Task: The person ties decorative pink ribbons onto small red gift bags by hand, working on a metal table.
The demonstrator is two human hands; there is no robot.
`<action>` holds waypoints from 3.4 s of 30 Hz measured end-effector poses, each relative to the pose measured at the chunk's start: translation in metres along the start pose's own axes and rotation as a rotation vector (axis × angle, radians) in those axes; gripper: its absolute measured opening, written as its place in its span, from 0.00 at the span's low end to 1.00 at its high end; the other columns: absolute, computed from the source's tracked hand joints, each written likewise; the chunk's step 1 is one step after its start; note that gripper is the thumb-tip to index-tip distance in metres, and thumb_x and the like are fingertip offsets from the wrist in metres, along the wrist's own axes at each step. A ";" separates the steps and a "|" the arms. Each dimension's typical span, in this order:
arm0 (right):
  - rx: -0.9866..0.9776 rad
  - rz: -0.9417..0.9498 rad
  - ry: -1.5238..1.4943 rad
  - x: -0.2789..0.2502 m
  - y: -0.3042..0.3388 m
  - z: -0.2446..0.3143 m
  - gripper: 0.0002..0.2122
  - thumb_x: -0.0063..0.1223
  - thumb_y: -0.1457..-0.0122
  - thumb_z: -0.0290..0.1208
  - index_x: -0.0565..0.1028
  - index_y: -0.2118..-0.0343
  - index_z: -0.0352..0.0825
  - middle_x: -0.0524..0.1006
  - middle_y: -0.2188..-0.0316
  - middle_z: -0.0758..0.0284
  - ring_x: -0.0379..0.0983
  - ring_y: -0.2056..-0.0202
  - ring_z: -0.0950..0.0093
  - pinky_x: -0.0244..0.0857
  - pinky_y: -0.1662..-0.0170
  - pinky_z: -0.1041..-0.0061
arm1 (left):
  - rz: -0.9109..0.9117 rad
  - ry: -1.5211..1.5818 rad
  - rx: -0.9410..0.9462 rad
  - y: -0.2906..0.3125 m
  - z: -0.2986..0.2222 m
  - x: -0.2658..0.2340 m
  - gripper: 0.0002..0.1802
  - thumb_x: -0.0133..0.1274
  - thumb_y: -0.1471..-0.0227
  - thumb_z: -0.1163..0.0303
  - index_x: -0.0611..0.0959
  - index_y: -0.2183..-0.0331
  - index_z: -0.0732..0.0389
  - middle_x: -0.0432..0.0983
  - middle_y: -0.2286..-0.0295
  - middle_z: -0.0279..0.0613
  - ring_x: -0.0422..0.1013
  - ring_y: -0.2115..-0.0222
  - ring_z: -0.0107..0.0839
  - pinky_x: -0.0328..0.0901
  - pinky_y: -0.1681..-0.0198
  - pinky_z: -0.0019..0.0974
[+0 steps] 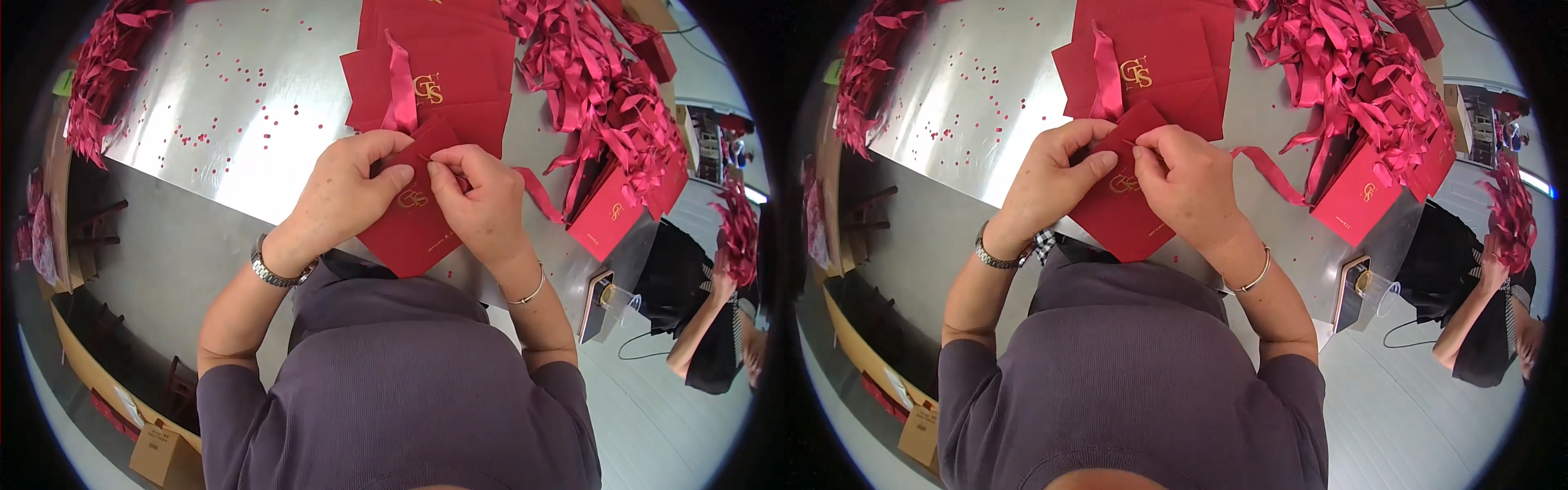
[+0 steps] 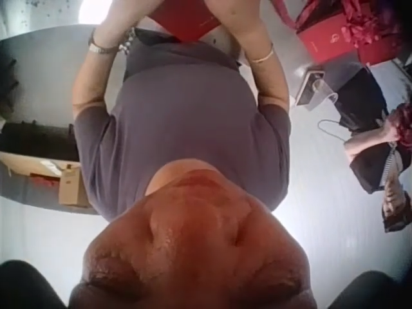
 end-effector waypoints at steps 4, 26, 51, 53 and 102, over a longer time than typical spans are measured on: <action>0.080 0.008 -0.020 -0.001 -0.004 0.003 0.03 0.57 0.51 0.22 0.74 0.74 0.32 0.76 0.80 0.62 0.75 0.79 0.65 0.68 0.74 0.70 | -0.051 -0.084 0.085 0.007 -0.009 0.001 0.14 0.57 0.53 0.74 0.81 0.61 0.63 0.78 0.72 0.49 0.75 0.72 0.41 0.68 0.67 0.37; -0.118 0.158 0.204 0.008 -0.006 0.025 0.03 0.55 0.47 0.24 0.73 0.72 0.32 0.76 0.78 0.61 0.75 0.76 0.65 0.68 0.73 0.69 | 0.001 -0.040 0.192 0.016 -0.017 -0.003 0.11 0.52 0.50 0.75 0.81 0.63 0.66 0.78 0.71 0.51 0.76 0.67 0.44 0.68 0.64 0.39; 0.049 0.266 0.274 0.007 0.022 -0.019 0.13 0.63 0.51 0.35 0.73 0.67 0.35 0.79 0.79 0.64 0.76 0.77 0.65 0.66 0.73 0.68 | -0.651 -0.413 0.228 0.050 -0.005 -0.071 0.11 0.52 0.48 0.75 0.80 0.60 0.62 0.77 0.69 0.45 0.74 0.76 0.36 0.67 0.70 0.35; 0.038 0.241 0.270 0.004 0.024 -0.015 0.11 0.62 0.51 0.33 0.73 0.67 0.36 0.78 0.79 0.65 0.76 0.77 0.66 0.64 0.73 0.69 | -0.380 -0.493 0.317 0.063 -0.006 -0.046 0.08 0.57 0.52 0.74 0.81 0.66 0.63 0.76 0.70 0.43 0.74 0.72 0.38 0.68 0.69 0.36; -0.393 0.195 -0.012 -0.032 0.026 0.056 0.07 0.62 0.52 0.20 0.79 0.68 0.33 0.77 0.68 0.64 0.74 0.67 0.71 0.68 0.66 0.77 | -0.146 0.087 0.395 0.062 -0.029 0.050 0.06 0.55 0.57 0.81 0.79 0.71 0.66 0.74 0.76 0.51 0.73 0.75 0.50 0.68 0.74 0.43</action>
Point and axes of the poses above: each hand's wrist, its own y-axis away from the middle knuckle, its own x-axis out of the palm, z = x × y, the point moved 6 cm from there along -y, towards the middle knuckle
